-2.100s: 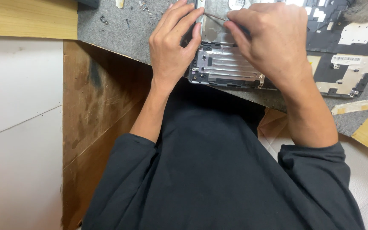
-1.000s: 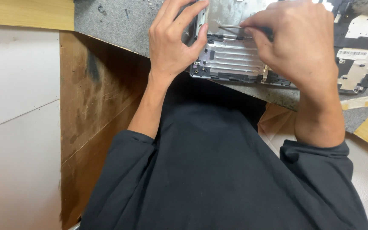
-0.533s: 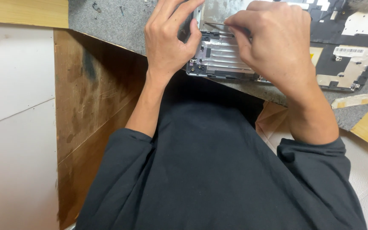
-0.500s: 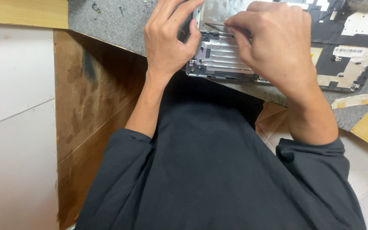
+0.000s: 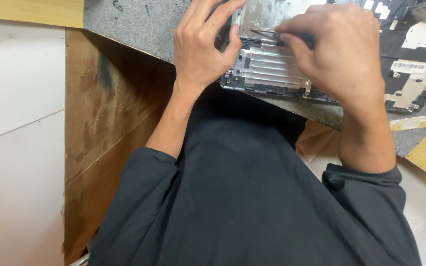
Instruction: A person disassembles a laptop by removing motherboard screws with a screwdriver, cleaning components with a brush, and prying parts loose.
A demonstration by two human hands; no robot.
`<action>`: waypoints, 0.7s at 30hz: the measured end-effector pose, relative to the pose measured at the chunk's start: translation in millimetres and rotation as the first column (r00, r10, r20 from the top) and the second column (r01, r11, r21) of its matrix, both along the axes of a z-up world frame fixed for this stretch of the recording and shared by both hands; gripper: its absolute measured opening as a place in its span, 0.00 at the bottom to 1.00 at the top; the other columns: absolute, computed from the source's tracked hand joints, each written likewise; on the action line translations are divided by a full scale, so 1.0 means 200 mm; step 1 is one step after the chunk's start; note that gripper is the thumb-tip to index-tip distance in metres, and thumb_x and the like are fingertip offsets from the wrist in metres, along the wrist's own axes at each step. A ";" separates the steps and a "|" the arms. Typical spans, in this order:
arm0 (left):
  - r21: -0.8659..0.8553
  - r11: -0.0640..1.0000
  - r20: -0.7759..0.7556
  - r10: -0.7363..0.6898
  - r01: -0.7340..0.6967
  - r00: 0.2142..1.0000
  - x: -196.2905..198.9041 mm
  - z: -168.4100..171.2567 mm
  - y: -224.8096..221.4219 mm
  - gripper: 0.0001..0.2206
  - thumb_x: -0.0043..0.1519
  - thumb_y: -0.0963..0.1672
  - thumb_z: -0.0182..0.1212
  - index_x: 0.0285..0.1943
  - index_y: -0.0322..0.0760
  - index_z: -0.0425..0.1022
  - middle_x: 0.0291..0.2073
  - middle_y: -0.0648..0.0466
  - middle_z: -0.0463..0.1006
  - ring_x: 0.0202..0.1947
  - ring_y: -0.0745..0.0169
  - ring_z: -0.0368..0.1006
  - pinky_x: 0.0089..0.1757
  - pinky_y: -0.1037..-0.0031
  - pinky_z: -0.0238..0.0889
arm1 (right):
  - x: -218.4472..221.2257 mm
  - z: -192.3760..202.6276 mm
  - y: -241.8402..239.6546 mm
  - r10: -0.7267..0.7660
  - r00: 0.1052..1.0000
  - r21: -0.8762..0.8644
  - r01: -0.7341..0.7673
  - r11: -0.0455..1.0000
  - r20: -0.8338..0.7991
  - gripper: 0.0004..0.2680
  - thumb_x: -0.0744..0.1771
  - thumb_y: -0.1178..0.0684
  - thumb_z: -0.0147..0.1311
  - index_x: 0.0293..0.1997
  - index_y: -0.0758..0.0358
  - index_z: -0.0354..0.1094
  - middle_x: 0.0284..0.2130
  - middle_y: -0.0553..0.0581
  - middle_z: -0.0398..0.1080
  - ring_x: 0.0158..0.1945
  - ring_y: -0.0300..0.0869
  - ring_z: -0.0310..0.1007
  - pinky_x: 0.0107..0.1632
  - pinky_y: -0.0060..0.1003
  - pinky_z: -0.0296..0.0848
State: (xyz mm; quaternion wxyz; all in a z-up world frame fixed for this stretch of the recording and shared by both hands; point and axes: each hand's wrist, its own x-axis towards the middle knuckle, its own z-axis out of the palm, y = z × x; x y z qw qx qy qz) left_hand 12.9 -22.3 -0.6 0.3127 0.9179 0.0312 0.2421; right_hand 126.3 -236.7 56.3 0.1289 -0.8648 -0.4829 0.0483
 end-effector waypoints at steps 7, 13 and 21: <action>0.014 1.000 0.003 -0.002 0.002 1.000 0.00 -0.01 0.00 0.13 0.65 0.39 0.60 0.58 0.43 0.76 0.51 0.55 0.77 0.50 0.53 0.77 0.45 0.66 0.76 | 0.01 0.01 -0.02 0.007 1.000 0.004 -0.007 1.000 0.019 0.04 0.74 0.50 0.65 0.52 0.48 0.85 0.39 0.49 0.82 0.39 0.48 0.79 0.30 0.44 0.67; 0.012 1.000 -0.004 0.009 -0.009 1.000 0.00 -0.02 0.00 0.14 0.64 0.39 0.62 0.57 0.44 0.76 0.52 0.55 0.76 0.50 0.53 0.76 0.46 0.66 0.76 | -0.04 -0.05 0.01 0.004 0.996 0.044 -0.009 0.999 0.092 0.05 0.76 0.48 0.61 0.53 0.45 0.85 0.35 0.45 0.77 0.34 0.49 0.77 0.26 0.45 0.64; 0.019 1.000 0.001 0.016 -0.016 1.000 0.01 -0.01 -0.01 0.13 0.63 0.39 0.61 0.56 0.43 0.76 0.50 0.55 0.76 0.47 0.52 0.76 0.43 0.66 0.74 | 0.00 -0.04 0.03 0.046 0.999 0.064 -0.045 0.997 -0.007 0.04 0.74 0.50 0.63 0.52 0.50 0.85 0.40 0.48 0.82 0.38 0.47 0.79 0.29 0.43 0.67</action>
